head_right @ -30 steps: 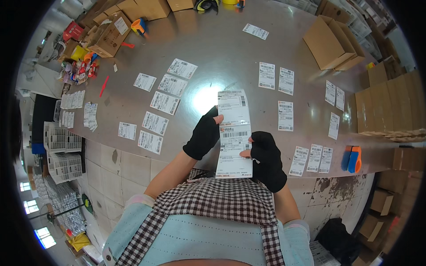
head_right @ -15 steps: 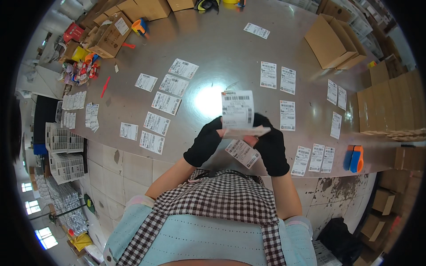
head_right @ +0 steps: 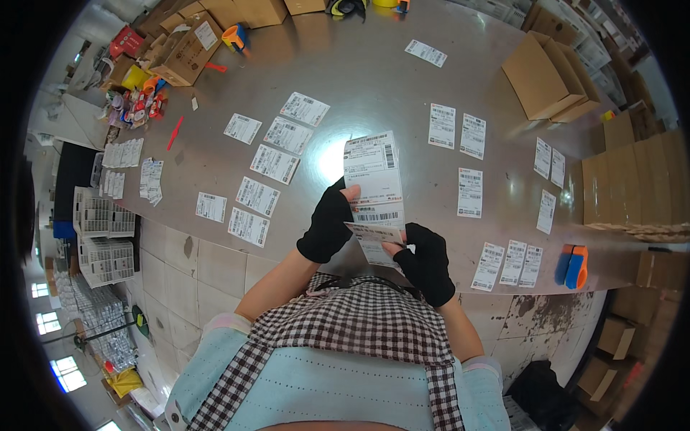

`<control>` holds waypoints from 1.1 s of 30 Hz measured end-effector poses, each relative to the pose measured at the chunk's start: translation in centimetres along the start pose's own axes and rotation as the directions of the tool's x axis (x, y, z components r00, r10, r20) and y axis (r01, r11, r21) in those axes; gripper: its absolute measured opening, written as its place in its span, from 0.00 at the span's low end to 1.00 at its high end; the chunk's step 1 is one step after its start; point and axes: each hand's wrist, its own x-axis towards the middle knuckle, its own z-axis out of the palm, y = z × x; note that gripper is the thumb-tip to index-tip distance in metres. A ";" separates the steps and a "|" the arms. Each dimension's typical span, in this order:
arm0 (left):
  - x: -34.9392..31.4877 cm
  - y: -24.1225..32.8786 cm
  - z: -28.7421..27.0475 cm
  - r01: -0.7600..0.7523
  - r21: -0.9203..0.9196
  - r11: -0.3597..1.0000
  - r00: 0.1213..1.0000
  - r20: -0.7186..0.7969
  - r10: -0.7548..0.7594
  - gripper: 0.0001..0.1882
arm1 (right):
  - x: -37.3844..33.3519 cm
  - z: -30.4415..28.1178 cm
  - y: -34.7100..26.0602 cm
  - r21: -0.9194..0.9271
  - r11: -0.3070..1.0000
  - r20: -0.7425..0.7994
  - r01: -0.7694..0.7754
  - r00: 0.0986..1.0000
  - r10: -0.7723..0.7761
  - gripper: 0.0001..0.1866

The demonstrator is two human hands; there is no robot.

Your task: The person is sorting and organizing a stack of shipping or logistics labels on a metal table.

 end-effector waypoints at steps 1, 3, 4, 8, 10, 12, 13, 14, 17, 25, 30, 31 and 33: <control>0.0 0.0 0.2 -0.009 0.051 0.999 1.000 -0.022 0.010 0.23 | 0.0 0.2 -0.1 -0.001 1.000 0.001 0.000 1.000 0.000 0.08; 0.0 0.0 0.4 -0.018 0.101 0.995 0.999 -0.042 0.022 0.23 | -0.1 0.9 -0.3 0.108 0.991 -0.183 0.073 0.982 -0.053 0.10; -0.1 -0.1 0.3 -0.013 0.180 0.984 0.998 -0.060 0.024 0.24 | -0.1 0.7 -0.5 0.107 0.992 -0.181 0.073 0.982 -0.053 0.10; -0.2 -0.2 -0.2 -0.055 0.004 0.998 0.998 0.000 0.055 0.22 | -0.2 -0.9 1.1 -0.045 0.996 -0.016 -0.079 0.997 0.078 0.10; -0.3 0.9 0.3 -0.015 -0.130 0.991 1.000 0.009 0.016 0.22 | -0.2 -1.5 1.9 -0.211 0.972 0.113 -0.108 0.985 0.134 0.10; -0.1 1.2 0.4 0.028 -0.261 0.965 0.999 0.026 -0.022 0.21 | -0.2 -2.1 1.2 -0.358 0.934 0.234 0.000 0.968 0.089 0.11; 0.0 1.1 0.2 0.028 -0.137 0.990 0.999 0.020 -0.025 0.21 | -0.1 -2.1 0.8 -0.358 0.934 0.235 0.001 0.968 0.089 0.11; 0.0 1.0 0.0 0.028 -0.010 1.000 1.000 0.015 -0.028 0.21 | 0.0 -2.1 0.2 -0.300 0.951 0.152 0.076 0.988 -0.031 0.11; -0.4 -0.1 0.3 0.045 0.393 0.918 0.999 -0.032 -0.035 0.20 | 0.6 -0.9 -1.6 -0.134 0.975 -0.085 0.177 0.978 -0.189 0.12; 1.2 -1.7 -0.9 -0.040 0.129 0.991 0.998 -0.049 0.046 0.20 | -0.1 -1.7 -0.9 -0.330 0.829 0.024 0.451 0.882 -0.470 0.15; 0.8 -0.9 -0.3 -0.034 0.394 0.919 0.993 -0.091 0.076 0.20 | -0.1 -1.9 -0.9 -0.202 0.865 0.045 0.460 0.886 -0.461 0.16; 0.7 -1.0 -0.4 -0.026 0.401 0.916 0.992 -0.100 0.072 0.20 | -0.1 -2.0 -1.0 -0.188 0.867 0.061 0.461 0.887 -0.459 0.17; 0.5 -1.2 -0.5 -0.022 0.379 0.925 0.992 -0.104 0.067 0.20 | 0.1 -2.2 -0.7 -0.179 0.879 0.053 0.441 0.897 -0.439 0.17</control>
